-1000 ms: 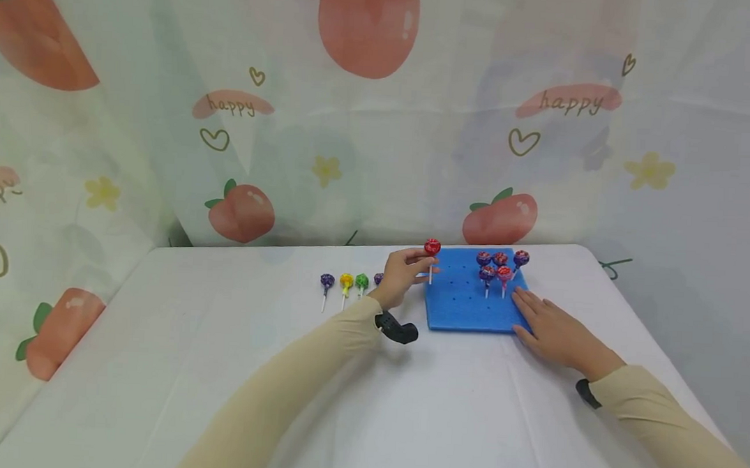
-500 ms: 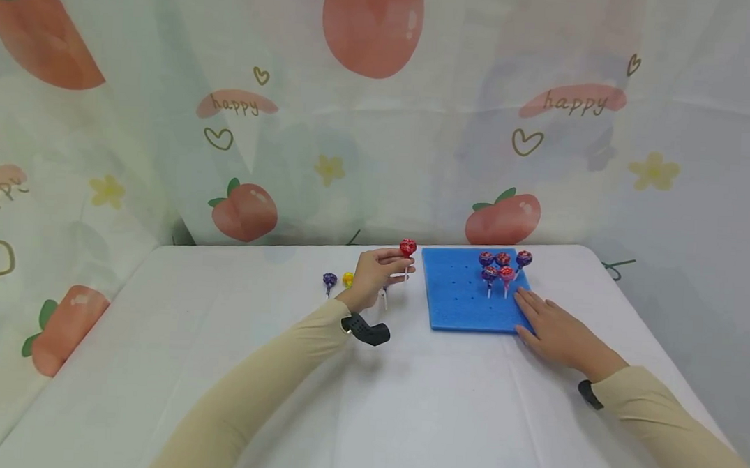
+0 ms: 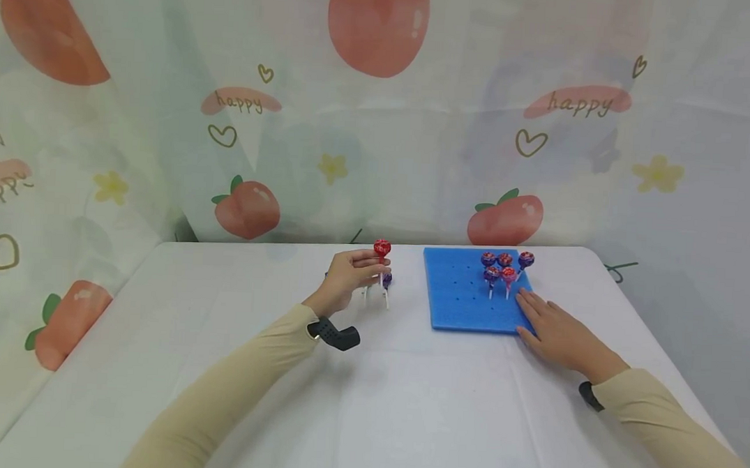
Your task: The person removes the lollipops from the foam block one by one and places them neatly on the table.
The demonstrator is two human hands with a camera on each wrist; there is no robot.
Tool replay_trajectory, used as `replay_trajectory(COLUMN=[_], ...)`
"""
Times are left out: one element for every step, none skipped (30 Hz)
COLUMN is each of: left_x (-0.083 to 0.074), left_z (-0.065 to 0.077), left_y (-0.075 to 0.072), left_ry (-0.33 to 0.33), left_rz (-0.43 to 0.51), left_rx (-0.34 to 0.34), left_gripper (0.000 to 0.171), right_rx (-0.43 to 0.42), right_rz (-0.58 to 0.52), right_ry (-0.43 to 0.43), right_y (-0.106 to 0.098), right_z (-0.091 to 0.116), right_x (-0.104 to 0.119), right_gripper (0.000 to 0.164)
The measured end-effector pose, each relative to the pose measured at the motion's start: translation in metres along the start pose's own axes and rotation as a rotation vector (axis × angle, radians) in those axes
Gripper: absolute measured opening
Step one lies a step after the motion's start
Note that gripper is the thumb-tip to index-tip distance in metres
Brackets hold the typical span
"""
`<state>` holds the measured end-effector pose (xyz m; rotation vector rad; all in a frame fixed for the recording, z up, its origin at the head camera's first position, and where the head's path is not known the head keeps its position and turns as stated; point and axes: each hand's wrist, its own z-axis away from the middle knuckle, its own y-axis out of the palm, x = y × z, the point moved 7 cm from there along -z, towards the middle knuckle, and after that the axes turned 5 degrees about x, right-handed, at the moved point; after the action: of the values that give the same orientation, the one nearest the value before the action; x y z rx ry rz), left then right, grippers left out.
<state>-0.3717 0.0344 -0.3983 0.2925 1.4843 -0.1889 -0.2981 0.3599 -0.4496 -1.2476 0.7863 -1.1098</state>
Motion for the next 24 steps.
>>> replay_trajectory(left_x=[0.0,-0.001,-0.001,-0.001,-0.001,-0.001,-0.001,-0.001,0.0,0.0,0.001,0.0,0.001,0.001,0.002,0.003,0.005,0.006,0.009,0.011,0.013,0.016,0.018,0.02], left_z=[0.001,0.003,0.003,0.004,0.005,0.006,0.007,0.008,0.009,0.011,0.012,0.014,0.015,0.016,0.017,0.018,0.019,0.019,0.019,0.02,0.02,0.021,0.022,0.022], left_y=[-0.003,-0.007,-0.01,-0.014,-0.017,-0.021,-0.026,-0.03,-0.034,-0.039,-0.044,-0.048,-0.053,-0.058,-0.063,-0.068,-0.073,-0.078,-0.084,-0.088,-0.093,-0.098,-0.102,-0.106], left_ry=[-0.001,0.004,0.005,0.006,0.006,0.002,-0.005,-0.01,-0.02,-0.029,-0.035,-0.04,-0.046,-0.048,-0.055,-0.062,-0.069,-0.075,-0.088,-0.094,-0.102,-0.111,-0.115,-0.121], left_rz=[0.002,-0.002,-0.002,0.0,0.004,0.005,0.001,-0.008,-0.01,-0.011,-0.018,-0.027,-0.04,-0.05,-0.054,-0.062,-0.067,-0.07,-0.072,-0.071,-0.07,-0.07,-0.074,-0.077], left_rx=[-0.006,-0.012,-0.018,-0.024,-0.029,-0.036,-0.044,-0.053,-0.061,-0.072,-0.084,-0.093,-0.105,-0.117,-0.134,-0.154,-0.171,-0.187,-0.208,-0.226,-0.244,-0.259,-0.27,-0.281], left_gripper=[0.035,0.035,0.035,0.035,0.035,0.035,0.036,0.037,0.037,0.038,0.039,0.039,0.04,0.04,0.04,0.04,0.04,0.04,0.039,0.038,0.038,0.037,0.037,0.036], right_rx=[0.0,0.0,0.0,0.0,0.001,0.001,0.001,0.001,0.001,0.001,0.001,0.001,0.001,0.002,0.001,0.001,0.001,0.0,-0.001,-0.002,-0.003,-0.003,-0.004,-0.004], right_rz=[-0.001,-0.003,-0.006,-0.008,-0.01,-0.012,-0.014,-0.016,-0.017,-0.019,-0.018,-0.019,-0.016,-0.015,-0.013,-0.011,-0.008,-0.007,-0.005,-0.004,-0.004,-0.004,-0.005,-0.006], right_ry=[0.001,0.001,0.0,0.0,0.001,0.0,-0.001,-0.002,-0.003,-0.003,-0.003,-0.004,-0.003,-0.003,-0.004,-0.003,-0.003,-0.004,-0.005,-0.007,-0.008,-0.008,-0.009,-0.01], right_y=[0.0,0.0,0.0,-0.001,-0.001,-0.001,-0.001,-0.001,-0.002,-0.002,-0.002,-0.002,-0.002,-0.001,-0.001,-0.001,-0.001,-0.001,-0.001,-0.001,-0.001,-0.001,-0.001,-0.001], right_z=[0.0,0.0,0.0,0.001,0.001,0.001,0.001,0.001,0.001,0.001,0.001,0.001,0.001,0.0,0.0,0.0,0.0,0.0,0.0,0.0,0.0,0.0,0.0,0.0], right_x=[0.0,0.0,0.0,0.0,0.001,0.001,0.001,0.001,0.002,0.002,0.002,0.002,0.001,0.001,0.001,0.0,0.0,0.0,0.0,0.0,0.0,0.0,0.0,0.0], right_gripper=[0.076,0.076,0.076,0.076,0.076,0.076,0.076,0.076,0.076,0.076,0.076,0.076,0.076,0.076,0.076,0.076,0.077,0.076,0.076,0.076,0.076,0.076,0.076,0.075])
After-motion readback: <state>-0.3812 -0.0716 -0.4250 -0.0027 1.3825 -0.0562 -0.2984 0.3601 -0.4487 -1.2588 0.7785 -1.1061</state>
